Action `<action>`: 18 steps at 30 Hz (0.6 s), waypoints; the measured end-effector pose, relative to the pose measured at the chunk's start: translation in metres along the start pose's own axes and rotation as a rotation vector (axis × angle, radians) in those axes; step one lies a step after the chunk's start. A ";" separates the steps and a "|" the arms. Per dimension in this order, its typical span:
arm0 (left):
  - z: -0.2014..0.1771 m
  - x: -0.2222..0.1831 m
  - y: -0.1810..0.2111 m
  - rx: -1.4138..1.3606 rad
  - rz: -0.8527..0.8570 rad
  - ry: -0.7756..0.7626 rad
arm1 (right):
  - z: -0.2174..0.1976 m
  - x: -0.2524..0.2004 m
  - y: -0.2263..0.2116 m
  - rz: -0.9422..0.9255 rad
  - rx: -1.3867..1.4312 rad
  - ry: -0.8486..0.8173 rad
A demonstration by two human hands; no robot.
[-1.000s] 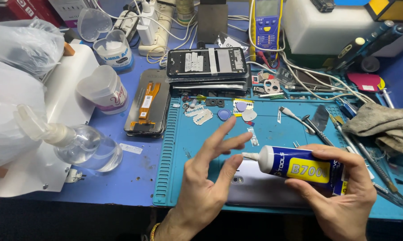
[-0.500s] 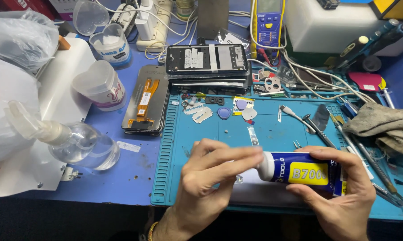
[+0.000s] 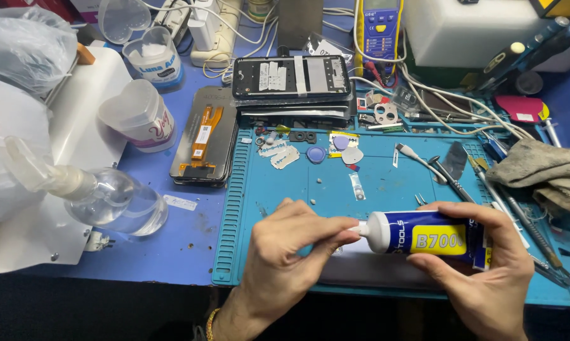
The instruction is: Applying adhesive and installing a camera lens cover on a smartphone
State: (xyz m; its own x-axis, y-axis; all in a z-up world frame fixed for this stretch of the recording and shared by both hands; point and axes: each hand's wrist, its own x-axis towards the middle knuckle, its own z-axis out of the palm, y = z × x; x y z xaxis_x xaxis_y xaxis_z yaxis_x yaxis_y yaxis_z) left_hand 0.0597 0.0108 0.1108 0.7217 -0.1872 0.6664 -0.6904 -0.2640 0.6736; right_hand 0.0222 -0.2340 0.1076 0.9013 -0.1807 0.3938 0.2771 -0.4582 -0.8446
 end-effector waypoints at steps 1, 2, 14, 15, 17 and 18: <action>0.001 0.000 0.000 -0.002 -0.003 0.001 | 0.000 0.001 0.000 0.001 -0.002 -0.002; 0.001 -0.001 0.001 0.038 0.067 0.018 | -0.001 0.001 0.000 0.023 -0.011 -0.002; -0.008 -0.004 0.014 -0.210 -0.107 0.247 | 0.001 0.028 -0.073 -0.728 -0.762 -0.055; -0.010 -0.004 0.014 -0.221 -0.096 0.288 | 0.001 0.037 -0.078 -0.933 -0.913 -0.056; -0.022 -0.002 0.018 -0.236 -0.116 0.292 | 0.017 0.058 -0.105 -1.023 -0.944 -0.084; -0.030 -0.001 0.019 -0.253 -0.142 0.278 | 0.027 0.069 -0.119 -1.094 -0.975 -0.109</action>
State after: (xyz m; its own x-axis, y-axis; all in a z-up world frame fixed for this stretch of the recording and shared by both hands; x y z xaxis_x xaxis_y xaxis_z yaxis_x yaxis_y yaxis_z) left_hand 0.0444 0.0340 0.1326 0.7938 0.1066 0.5987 -0.6002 -0.0208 0.7995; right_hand 0.0604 -0.1688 0.2256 0.4275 0.6797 0.5960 0.5334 -0.7220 0.4408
